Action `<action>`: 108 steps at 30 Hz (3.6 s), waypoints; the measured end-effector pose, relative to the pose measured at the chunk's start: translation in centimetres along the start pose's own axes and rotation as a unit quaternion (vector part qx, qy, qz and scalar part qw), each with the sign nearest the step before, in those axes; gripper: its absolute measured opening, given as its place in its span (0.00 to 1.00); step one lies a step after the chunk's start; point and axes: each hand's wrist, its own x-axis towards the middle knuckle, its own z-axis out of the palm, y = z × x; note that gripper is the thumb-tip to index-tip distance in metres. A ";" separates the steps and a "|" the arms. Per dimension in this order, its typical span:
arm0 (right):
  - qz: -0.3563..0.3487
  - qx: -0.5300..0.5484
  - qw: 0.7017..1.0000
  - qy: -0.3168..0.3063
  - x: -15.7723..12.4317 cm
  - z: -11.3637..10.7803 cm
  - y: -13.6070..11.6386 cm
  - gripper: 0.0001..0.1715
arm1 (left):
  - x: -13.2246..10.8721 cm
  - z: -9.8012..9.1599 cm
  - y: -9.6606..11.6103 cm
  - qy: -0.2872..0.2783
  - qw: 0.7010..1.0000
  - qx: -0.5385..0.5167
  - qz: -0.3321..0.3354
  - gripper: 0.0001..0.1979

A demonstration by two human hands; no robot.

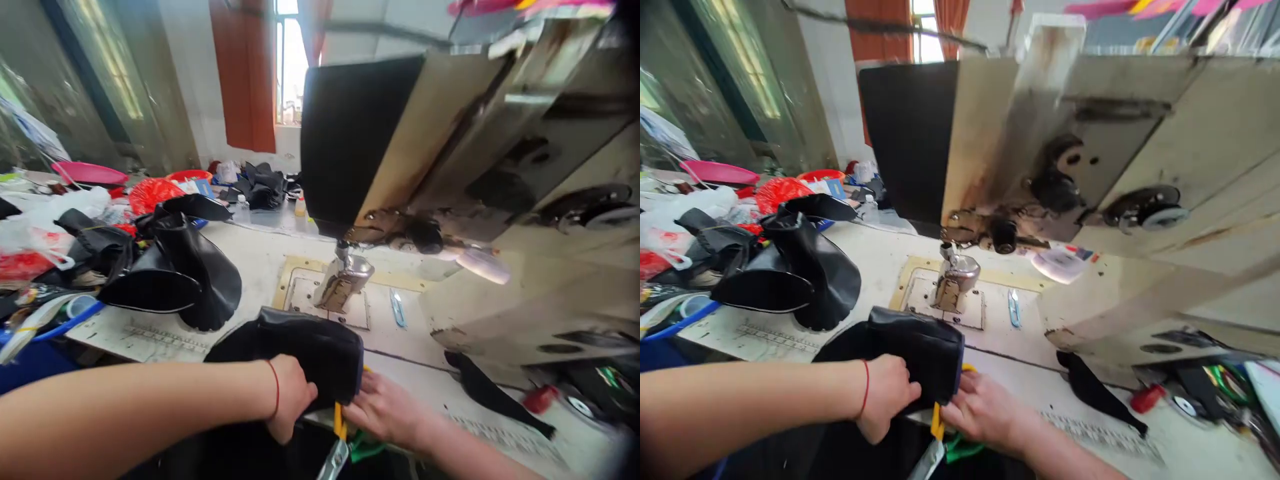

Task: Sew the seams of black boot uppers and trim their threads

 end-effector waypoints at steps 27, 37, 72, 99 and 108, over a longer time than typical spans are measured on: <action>0.211 0.279 0.937 0.022 -2.7 -1.8 2.0 0.05 | 2.8 2.6 2.6 0.173 0.908 -0.326 -0.197 0.15; 0.255 0.089 0.924 -0.270 -8.0 -5.2 5.8 0.06 | 2.9 4.8 2.8 0.296 0.902 -0.278 -0.148 0.08; 0.067 0.003 0.971 -0.228 -3.6 -1.8 6.9 0.04 | 2.5 4.3 1.9 0.375 0.856 -0.349 -0.074 0.15; 0.039 -0.030 0.988 -0.143 -2.3 -1.0 6.5 0.08 | 1.5 3.6 0.7 0.250 0.599 -0.761 -0.010 0.19; 0.059 -0.041 0.982 -0.175 0.2 -0.8 3.3 0.07 | 1.5 3.7 0.9 0.267 0.558 -0.786 -0.007 0.20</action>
